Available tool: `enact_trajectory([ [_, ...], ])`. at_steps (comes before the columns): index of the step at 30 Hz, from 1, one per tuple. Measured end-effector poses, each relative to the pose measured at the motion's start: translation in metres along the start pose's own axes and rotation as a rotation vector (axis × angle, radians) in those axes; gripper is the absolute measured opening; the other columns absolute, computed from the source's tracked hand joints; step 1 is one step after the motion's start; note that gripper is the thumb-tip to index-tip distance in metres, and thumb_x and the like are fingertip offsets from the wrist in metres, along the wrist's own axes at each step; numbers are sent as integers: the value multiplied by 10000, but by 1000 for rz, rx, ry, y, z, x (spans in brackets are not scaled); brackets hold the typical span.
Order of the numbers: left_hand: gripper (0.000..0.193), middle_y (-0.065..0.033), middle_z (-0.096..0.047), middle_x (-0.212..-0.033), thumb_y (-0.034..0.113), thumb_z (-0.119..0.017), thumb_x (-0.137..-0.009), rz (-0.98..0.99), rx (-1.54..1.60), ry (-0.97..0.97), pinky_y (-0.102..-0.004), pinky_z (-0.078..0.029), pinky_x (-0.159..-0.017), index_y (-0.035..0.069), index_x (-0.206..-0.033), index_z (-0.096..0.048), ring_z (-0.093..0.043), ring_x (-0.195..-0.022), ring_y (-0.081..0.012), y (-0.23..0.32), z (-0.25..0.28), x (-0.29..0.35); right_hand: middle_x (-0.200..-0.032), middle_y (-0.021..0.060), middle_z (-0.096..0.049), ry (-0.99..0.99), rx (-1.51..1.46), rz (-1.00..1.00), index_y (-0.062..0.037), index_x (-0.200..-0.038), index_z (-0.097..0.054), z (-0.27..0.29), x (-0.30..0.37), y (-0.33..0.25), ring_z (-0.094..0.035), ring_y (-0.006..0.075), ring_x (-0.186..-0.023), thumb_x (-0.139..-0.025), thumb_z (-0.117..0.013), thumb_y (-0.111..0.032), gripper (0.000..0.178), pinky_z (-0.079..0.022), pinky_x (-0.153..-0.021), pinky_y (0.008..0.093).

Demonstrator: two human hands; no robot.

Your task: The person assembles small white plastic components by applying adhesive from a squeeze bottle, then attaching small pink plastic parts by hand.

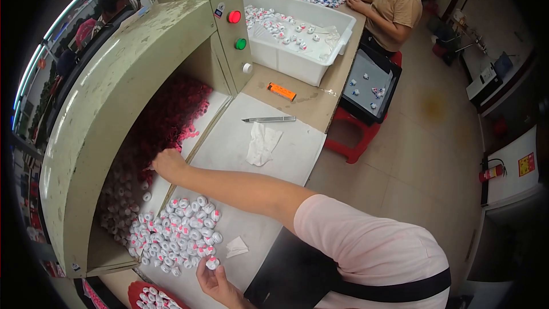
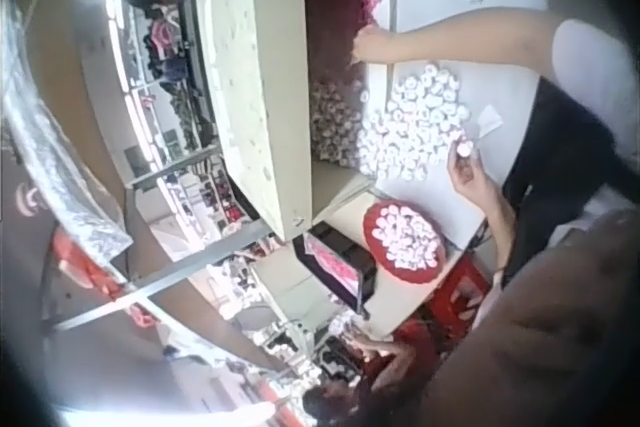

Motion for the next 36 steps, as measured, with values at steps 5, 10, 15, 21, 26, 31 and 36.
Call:
enact_trajectory([
  [5,384,-121,-478,-1030,-32,-528,-722,6,-76,-17,-274,-395,-809,-42,-1092,-423,-483,-915,-167,1,-8,-10,-562,116,-569,94,-140,0,-62,-549,-597,7,-3,3,-585,243,-556,-601,-516,-98,103,-462,-475,323],
  [10,397,-113,-479,-1009,-15,-535,-726,19,-76,-43,-278,-404,-802,-36,-1103,-411,-480,-908,-160,-3,-32,-25,-576,141,-565,114,-323,11,-40,-561,-589,18,-8,11,-583,286,-600,-582,-541,-71,61,-473,-526,360],
  [15,406,-102,-474,-1000,15,-532,-750,-17,-81,-49,-271,-411,-788,-25,-1128,-388,-480,-885,-148,0,-63,-35,-663,159,-569,-157,-789,79,-28,-651,-578,56,13,19,-559,319,-681,-535,-597,-51,119,-437,-598,394],
  [21,324,-122,-497,-962,5,-489,-735,86,-252,-9,-248,-377,-703,-13,-1053,-435,-466,-864,-162,-7,-94,-44,-720,119,-576,-104,-1174,9,-42,-799,-556,138,112,70,-548,294,-749,-650,-599,-127,177,-416,-674,341],
  [26,465,-158,-472,-1030,87,-567,-736,72,-233,49,-285,-372,-780,-6,-1141,-359,-452,-922,-193,-6,-99,-48,-765,57,-568,-249,-1596,-282,-21,-791,-525,108,175,82,-533,156,-745,-688,-609,-117,164,-388,-695,260],
  [31,400,-98,-469,-1005,34,-514,-777,-4,-33,29,-261,-417,-770,-13,-1147,-370,-481,-875,-142,-4,-89,-47,-750,30,-549,-234,-1722,-329,-9,-755,-508,93,192,70,-483,98,-694,-719,-597,-84,122,-387,-675,242],
  [36,389,-105,-459,-1016,11,-509,-768,-35,-31,48,-249,-428,-751,-21,-1132,-376,-487,-859,-145,1,-68,-36,-698,35,-534,-377,-1848,-431,-2,-745,-515,92,199,50,-476,85,-634,-725,-599,-75,114,-397,-625,225],
])
Point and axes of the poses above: each hand's wrist, its own x-axis away from the middle knuckle, its own z-axis out of the back of the hand, y = z × x, the point moved 10 cm from there along -x, towards the middle knuckle
